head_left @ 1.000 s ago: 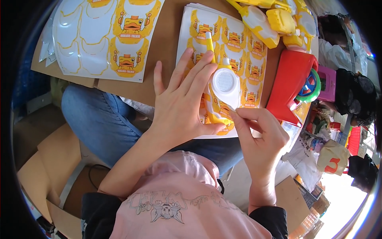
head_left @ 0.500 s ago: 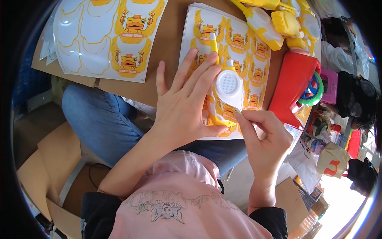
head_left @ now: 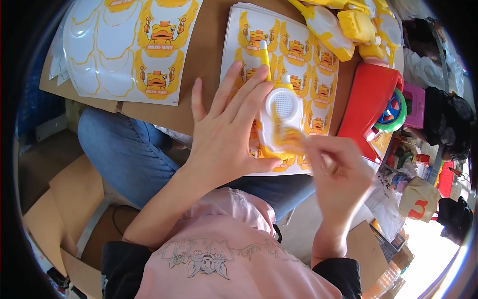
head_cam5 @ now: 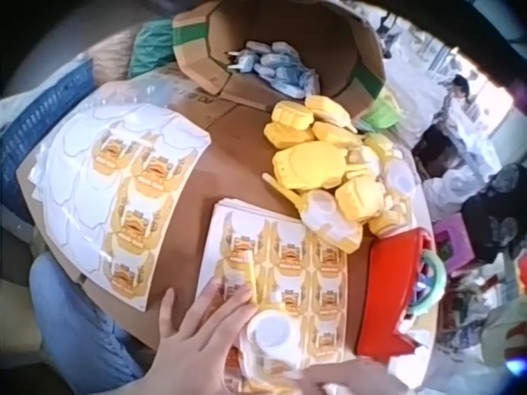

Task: Apply adhesive labels to plastic toy walkie-talkies at a workshop table.

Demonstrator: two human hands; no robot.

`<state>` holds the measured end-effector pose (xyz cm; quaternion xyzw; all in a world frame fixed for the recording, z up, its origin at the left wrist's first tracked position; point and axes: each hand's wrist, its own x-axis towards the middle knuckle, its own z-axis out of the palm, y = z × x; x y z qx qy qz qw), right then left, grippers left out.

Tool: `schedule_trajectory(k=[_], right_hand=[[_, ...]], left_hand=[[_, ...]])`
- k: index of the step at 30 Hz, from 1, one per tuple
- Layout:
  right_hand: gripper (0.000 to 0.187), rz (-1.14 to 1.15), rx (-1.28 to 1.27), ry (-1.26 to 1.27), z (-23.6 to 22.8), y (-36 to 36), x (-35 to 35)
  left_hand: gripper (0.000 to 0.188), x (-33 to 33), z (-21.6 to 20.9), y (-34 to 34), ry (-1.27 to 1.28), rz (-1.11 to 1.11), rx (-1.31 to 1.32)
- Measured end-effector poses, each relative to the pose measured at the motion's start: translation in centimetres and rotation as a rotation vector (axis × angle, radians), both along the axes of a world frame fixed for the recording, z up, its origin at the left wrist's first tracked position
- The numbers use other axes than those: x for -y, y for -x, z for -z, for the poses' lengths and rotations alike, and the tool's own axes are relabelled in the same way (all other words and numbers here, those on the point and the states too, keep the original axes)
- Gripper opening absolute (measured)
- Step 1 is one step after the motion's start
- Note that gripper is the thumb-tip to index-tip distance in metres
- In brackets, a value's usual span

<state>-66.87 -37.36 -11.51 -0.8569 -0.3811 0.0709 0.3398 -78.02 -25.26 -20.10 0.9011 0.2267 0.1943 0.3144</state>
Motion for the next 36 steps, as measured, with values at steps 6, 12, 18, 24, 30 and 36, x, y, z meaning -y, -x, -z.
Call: schedule_trajectory(k=[6, 12, 18, 24, 30, 36], right_hand=[[0.011, 0.129, -0.321, -0.061, -2.9, -0.7, -0.3], [0.021, 0.070, -0.744, -0.186, 3.3, -2.4, 0.7], [0.021, 0.148, -0.586, -0.203, 4.5, -1.0, 0.3], [0.019, 0.127, -0.586, -0.133, 4.2, -1.3, 0.3], [0.018, 0.109, -0.591, -0.119, 3.8, -1.5, 0.1], [0.018, 0.109, -0.597, -0.109, 3.8, -1.6, 0.2]], left_hand=[[0.096, -0.2, -0.2, 0.2, 0.016, 0.019, -0.013], [0.098, -0.4, -0.7, 0.1, 0.036, 0.077, -0.018], [0.102, -0.4, -0.7, 0.1, 0.026, 0.069, -0.045], [0.107, -0.5, -0.7, 0.1, 0.042, 0.089, -0.051], [0.107, -0.5, -0.8, 0.2, 0.049, 0.094, -0.052], [0.105, -0.5, -0.8, 0.1, 0.060, 0.090, -0.045]])
